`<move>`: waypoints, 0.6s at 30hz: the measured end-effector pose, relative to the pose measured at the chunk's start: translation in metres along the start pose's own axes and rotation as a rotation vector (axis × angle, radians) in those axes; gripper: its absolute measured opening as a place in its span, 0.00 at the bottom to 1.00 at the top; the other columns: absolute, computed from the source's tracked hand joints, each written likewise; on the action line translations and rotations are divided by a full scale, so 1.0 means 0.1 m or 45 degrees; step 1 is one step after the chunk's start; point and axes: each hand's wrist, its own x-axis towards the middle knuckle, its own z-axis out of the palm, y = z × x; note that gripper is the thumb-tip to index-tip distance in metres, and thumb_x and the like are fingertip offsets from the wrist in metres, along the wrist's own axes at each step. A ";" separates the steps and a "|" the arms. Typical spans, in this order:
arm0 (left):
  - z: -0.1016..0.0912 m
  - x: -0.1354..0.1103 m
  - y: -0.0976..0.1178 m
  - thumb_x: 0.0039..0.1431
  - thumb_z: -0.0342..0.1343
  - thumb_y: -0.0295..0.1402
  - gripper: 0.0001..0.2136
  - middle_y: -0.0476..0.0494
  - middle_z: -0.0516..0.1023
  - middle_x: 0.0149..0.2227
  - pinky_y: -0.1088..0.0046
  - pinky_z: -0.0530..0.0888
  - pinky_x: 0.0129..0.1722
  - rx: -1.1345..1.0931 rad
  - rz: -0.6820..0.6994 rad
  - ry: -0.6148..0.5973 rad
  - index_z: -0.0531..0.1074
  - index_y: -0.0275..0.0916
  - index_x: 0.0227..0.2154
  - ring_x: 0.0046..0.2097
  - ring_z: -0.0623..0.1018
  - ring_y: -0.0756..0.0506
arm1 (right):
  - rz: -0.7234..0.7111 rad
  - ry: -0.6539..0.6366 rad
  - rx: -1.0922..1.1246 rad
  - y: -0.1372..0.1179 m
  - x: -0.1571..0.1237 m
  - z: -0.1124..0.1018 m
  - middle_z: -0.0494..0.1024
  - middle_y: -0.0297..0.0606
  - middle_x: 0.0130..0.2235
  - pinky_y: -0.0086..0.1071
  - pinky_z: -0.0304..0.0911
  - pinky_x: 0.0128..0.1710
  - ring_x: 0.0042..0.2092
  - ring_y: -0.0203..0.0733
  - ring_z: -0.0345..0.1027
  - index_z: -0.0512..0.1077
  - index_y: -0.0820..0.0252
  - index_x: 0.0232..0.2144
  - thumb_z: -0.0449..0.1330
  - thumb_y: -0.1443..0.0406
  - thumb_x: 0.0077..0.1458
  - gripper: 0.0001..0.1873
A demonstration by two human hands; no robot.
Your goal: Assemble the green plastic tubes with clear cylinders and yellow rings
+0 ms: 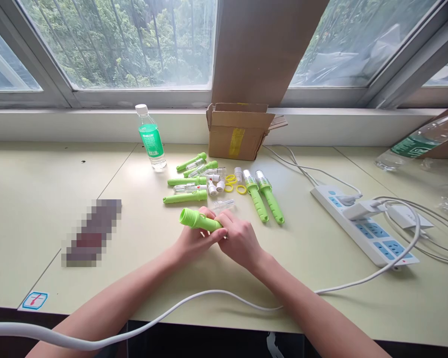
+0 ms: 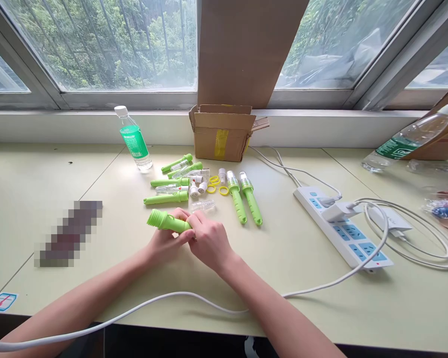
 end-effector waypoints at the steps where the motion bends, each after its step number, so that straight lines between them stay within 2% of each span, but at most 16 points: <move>1: 0.01 -0.01 0.00 0.56 0.54 0.46 0.15 0.44 0.68 0.36 0.75 0.68 0.27 -0.004 -0.002 0.011 0.66 0.36 0.32 0.32 0.70 0.50 | 0.003 -0.023 0.029 0.00 0.01 -0.01 0.69 0.36 0.28 0.27 0.46 0.21 0.24 0.35 0.59 0.65 0.60 0.29 0.51 0.71 0.52 0.04; 5: 0.05 -0.02 0.01 0.59 0.52 0.41 0.12 0.44 0.66 0.36 0.77 0.69 0.23 -0.072 -0.026 0.054 0.65 0.36 0.31 0.30 0.69 0.52 | -0.035 -0.148 0.202 0.02 0.07 -0.14 0.72 0.38 0.33 0.28 0.54 0.24 0.28 0.37 0.64 0.67 0.60 0.34 0.55 0.69 0.52 0.05; 9: 0.07 0.00 0.00 0.59 0.52 0.40 0.12 0.42 0.66 0.39 0.79 0.71 0.21 -0.155 -0.058 0.158 0.64 0.35 0.36 0.32 0.72 0.51 | -0.052 -0.213 0.301 0.05 0.13 -0.27 0.75 0.40 0.41 0.29 0.61 0.30 0.35 0.40 0.69 0.66 0.58 0.44 0.58 0.70 0.51 0.15; 14: 0.07 0.00 0.00 0.58 0.53 0.36 0.09 0.42 0.67 0.40 0.75 0.74 0.28 -0.105 -0.051 0.281 0.64 0.36 0.36 0.36 0.73 0.49 | -0.084 -0.174 0.254 0.06 0.12 -0.21 0.76 0.42 0.42 0.33 0.65 0.35 0.38 0.43 0.71 0.67 0.58 0.45 0.57 0.69 0.55 0.14; 18: 0.05 0.00 0.04 0.57 0.53 0.34 0.07 0.44 0.71 0.36 0.74 0.72 0.31 -0.011 -0.035 0.336 0.66 0.37 0.36 0.35 0.74 0.49 | -0.083 -0.168 0.263 0.07 0.09 -0.13 0.77 0.43 0.40 0.34 0.67 0.34 0.36 0.43 0.72 0.66 0.59 0.48 0.56 0.67 0.58 0.15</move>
